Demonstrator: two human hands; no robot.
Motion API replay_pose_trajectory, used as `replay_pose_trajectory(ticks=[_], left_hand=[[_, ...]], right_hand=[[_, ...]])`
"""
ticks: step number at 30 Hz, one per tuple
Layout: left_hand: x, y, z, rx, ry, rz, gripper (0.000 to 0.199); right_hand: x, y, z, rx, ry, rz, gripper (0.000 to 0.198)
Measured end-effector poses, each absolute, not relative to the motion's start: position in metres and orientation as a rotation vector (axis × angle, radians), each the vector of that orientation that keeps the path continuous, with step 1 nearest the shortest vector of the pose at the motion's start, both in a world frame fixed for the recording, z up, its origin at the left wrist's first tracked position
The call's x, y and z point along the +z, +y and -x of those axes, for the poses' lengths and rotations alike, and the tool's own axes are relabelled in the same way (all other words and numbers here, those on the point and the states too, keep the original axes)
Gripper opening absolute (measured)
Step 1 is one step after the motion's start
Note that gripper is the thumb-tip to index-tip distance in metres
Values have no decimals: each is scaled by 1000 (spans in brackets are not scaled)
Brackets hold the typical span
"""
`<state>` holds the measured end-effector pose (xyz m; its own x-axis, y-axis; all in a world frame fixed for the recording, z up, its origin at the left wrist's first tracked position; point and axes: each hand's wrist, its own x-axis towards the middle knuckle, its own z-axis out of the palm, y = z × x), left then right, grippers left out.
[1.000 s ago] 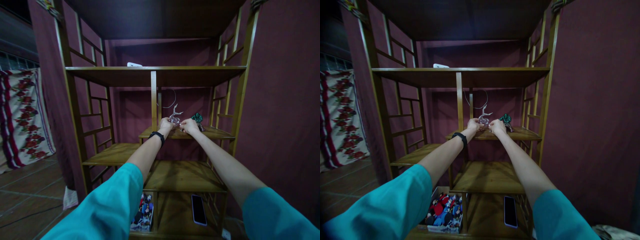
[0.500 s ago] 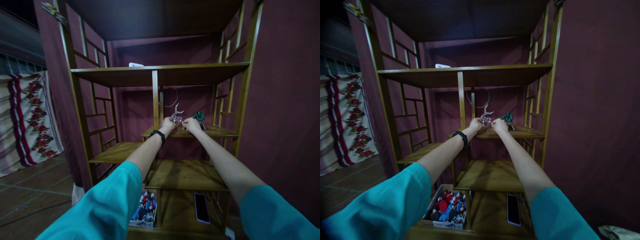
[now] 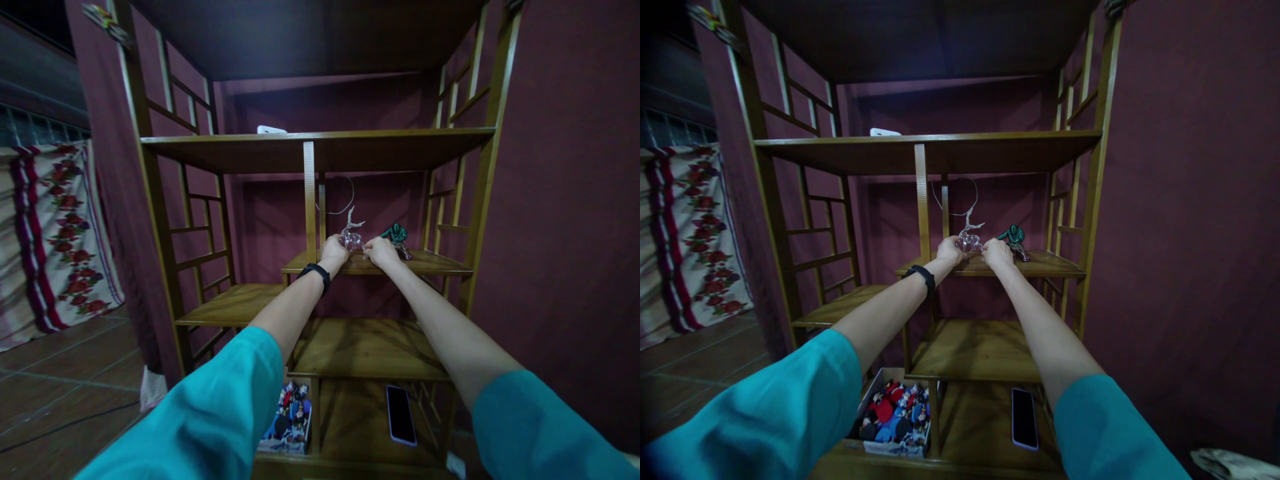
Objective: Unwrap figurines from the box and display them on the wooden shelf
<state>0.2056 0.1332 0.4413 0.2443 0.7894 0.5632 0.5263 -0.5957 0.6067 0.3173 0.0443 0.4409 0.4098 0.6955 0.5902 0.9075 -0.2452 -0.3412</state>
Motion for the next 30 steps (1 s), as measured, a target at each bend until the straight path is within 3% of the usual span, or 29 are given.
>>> replay_pose_trajectory(ticks=[12, 30], left_hand=[[440, 118, -200, 1376, 1218, -2202, 47], [434, 122, -200, 1317, 1226, -2292, 39]], right_hand=[[431, 23, -328, -438, -1316, 1924, 22], [414, 1, -354, -363, -1297, 1570, 23]])
